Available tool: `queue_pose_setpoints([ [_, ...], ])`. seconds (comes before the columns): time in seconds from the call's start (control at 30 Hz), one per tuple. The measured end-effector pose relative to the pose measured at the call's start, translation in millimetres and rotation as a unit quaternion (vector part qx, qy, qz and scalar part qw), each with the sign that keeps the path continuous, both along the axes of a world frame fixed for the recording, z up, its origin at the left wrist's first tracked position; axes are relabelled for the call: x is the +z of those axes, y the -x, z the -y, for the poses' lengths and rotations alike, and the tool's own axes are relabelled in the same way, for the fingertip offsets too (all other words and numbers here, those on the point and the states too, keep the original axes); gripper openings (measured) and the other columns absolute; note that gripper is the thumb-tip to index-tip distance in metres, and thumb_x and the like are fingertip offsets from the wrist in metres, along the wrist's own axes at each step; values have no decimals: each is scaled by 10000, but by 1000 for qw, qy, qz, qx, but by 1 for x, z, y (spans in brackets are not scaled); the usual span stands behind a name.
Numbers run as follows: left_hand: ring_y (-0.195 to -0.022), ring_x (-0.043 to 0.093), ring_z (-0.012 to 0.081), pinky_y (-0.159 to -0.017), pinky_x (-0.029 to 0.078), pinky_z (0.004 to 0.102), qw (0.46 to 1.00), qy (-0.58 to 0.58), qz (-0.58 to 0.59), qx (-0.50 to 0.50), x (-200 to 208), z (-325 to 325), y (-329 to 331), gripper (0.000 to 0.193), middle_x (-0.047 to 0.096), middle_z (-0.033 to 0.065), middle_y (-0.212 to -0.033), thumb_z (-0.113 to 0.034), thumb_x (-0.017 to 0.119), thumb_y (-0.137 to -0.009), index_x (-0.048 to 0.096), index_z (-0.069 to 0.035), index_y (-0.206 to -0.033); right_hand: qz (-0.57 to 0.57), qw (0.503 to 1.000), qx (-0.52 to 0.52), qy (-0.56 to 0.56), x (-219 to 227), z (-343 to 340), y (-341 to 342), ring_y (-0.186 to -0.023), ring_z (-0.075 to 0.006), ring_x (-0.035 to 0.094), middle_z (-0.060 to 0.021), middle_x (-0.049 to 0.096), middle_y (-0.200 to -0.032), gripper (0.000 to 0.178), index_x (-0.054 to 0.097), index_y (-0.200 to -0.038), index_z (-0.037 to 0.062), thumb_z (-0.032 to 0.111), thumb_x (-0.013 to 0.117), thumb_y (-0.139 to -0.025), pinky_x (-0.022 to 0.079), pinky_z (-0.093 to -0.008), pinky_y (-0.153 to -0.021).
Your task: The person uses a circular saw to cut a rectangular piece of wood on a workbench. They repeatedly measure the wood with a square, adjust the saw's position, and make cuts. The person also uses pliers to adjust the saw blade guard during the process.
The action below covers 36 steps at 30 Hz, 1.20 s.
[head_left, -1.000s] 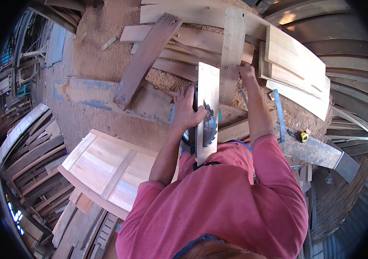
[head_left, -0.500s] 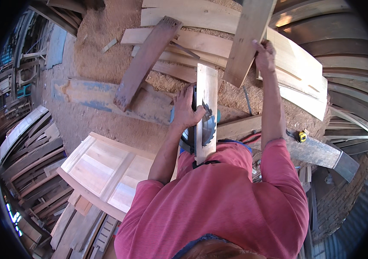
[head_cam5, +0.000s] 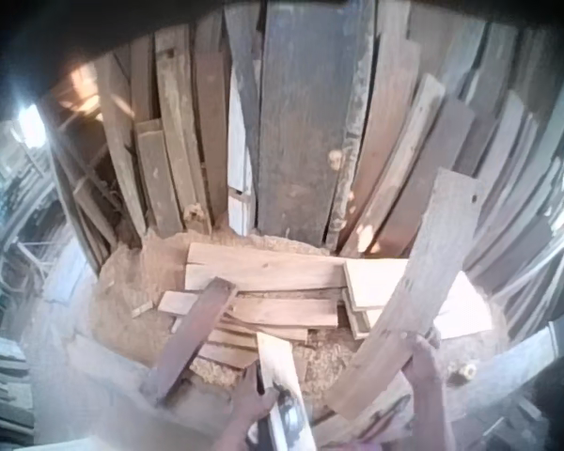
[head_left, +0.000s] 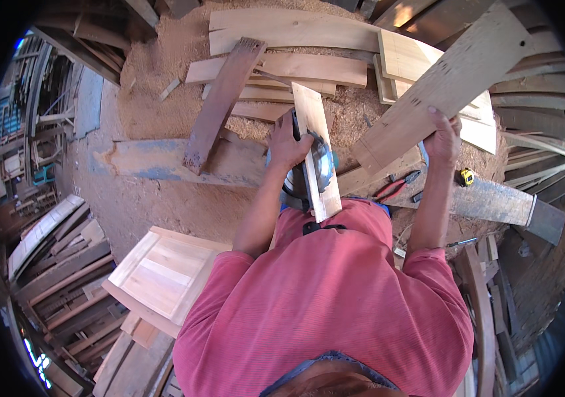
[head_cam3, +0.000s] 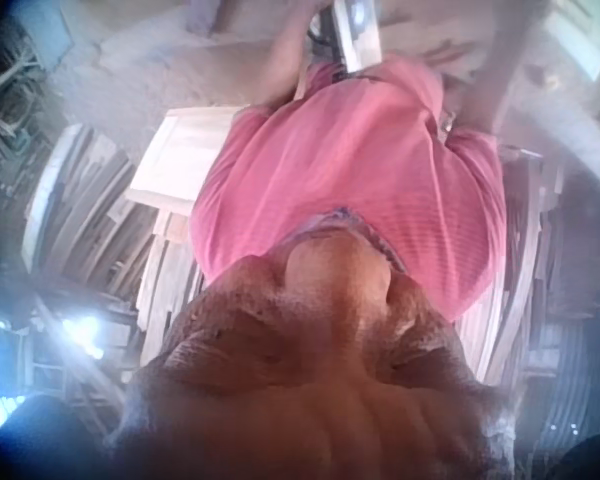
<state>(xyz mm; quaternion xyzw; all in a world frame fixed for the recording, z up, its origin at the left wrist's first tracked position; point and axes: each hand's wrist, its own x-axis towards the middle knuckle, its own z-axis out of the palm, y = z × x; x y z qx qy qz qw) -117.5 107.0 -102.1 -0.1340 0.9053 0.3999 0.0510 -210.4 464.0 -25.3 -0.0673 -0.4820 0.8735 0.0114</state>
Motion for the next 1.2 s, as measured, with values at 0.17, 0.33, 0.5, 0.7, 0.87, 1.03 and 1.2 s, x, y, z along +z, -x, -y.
queue_pose_setpoints([
  [0.17,-1376,453,493,-1140,321,663,998,60,19,-9,12,-18,3,859,499,246,-1498,-400,698,-750,446,-182,-1541,-32,991,-128,8,3,31,-39,-1126,-222,670,-96,694,-1214,418,615,-1290,8,-18,749,-895,547,-404,-1013],
  [0.33,-1352,459,487,-1127,328,649,995,94,-5,-41,17,-33,2,869,498,253,-1495,-403,698,-747,442,-166,-1543,-8,983,-171,66,3,35,-61,-1168,-237,652,-101,669,-1257,454,586,-1337,12,16,741,-909,538,-435,-1032],
  [0.5,-1359,445,486,-1119,333,640,992,105,4,-65,27,-43,2,845,493,266,-1492,-402,685,-744,455,-140,-1514,19,977,-197,77,-18,24,-80,-1220,-260,629,-106,647,-1301,488,564,-1371,16,50,737,-917,513,-456,-1080],
  [0.7,-1347,458,519,-1125,316,666,992,107,0,-68,25,-44,2,822,505,274,-1480,-393,680,-768,450,-110,-1505,61,968,-180,165,-27,34,-100,-1209,-267,618,-106,609,-1296,487,532,-1401,36,59,678,-937,514,-470,-1048],
  [0.87,-1309,482,524,-1086,344,675,993,105,-18,-54,17,-36,0,817,522,274,-1454,-395,679,-762,455,-100,-1490,73,962,-190,180,-35,40,-112,-1253,-275,595,-94,601,-1326,545,504,-1448,53,88,676,-933,485,-486,-1094],
  [1.03,-1287,492,525,-1070,353,679,989,132,-28,-53,15,-37,-4,810,531,268,-1434,-385,669,-769,450,-91,-1492,64,966,-182,174,-31,43,-115,-1285,-272,576,-93,594,-1351,568,500,-1466,73,102,680,-929,466,-489,-1119],
  [1.2,-1290,487,523,-1072,345,678,991,123,-20,-50,17,-39,-3,824,512,268,-1453,-392,670,-767,440,-85,-1496,68,963,-196,170,-29,47,-114,-1292,-269,568,-84,588,-1361,581,499,-1469,79,127,694,-924,452,-481,-1133],
])
